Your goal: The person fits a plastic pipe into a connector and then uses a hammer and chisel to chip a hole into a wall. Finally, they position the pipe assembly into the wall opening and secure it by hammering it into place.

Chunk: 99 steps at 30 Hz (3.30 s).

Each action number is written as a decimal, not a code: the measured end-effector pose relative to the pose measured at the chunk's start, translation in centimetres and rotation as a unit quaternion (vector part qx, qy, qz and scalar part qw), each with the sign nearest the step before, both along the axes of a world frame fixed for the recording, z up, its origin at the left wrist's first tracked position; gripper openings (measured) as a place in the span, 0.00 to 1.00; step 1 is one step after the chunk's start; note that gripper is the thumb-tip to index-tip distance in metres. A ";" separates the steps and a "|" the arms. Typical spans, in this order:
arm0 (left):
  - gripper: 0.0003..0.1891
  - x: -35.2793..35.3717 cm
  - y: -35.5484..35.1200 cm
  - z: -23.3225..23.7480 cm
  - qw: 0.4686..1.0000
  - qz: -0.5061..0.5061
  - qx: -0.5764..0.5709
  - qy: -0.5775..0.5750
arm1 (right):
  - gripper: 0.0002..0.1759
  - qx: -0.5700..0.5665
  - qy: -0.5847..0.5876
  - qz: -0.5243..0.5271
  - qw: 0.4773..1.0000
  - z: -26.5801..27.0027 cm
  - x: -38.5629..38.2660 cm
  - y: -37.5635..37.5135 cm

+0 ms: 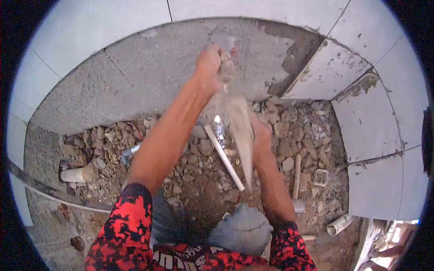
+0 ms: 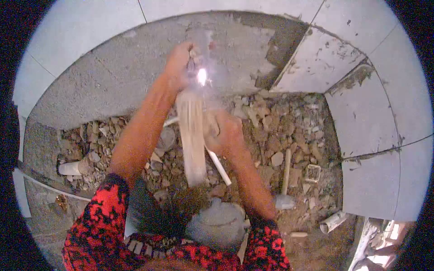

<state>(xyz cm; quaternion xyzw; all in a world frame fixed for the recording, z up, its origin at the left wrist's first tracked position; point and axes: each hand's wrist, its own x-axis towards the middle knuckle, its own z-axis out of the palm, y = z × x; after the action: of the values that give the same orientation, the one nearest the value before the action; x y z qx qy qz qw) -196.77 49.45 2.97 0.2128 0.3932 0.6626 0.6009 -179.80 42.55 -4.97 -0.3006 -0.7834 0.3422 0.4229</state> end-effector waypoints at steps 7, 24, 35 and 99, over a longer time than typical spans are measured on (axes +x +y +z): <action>0.11 -0.2 -0.2 1.2 0.998 0.041 -0.018 0.044 | 0.19 -0.056 -0.178 -0.110 0.976 2.8 -0.8 0.4; 0.14 -3.3 -3.3 -9.0 0.867 -0.208 -0.075 0.446 | 0.25 -0.202 -0.062 -0.171 0.962 -2.1 6.3 -5.7; 0.16 0.0 -11.6 -5.9 0.983 -0.041 -0.178 -0.009 | 0.29 -0.058 -0.005 -0.173 0.983 0.5 0.6 -0.9; 0.15 -6.0 -10.2 -9.2 0.977 0.057 -0.198 0.063 | 0.16 -0.253 0.125 -0.126 0.951 -0.8 -9.2 6.6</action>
<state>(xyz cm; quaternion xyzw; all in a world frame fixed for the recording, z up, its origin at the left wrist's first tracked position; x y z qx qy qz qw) -202.81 39.24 -6.22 0.1081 0.5648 0.5899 0.5669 -188.98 49.17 -5.79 -0.4491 -0.5679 0.5074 0.4672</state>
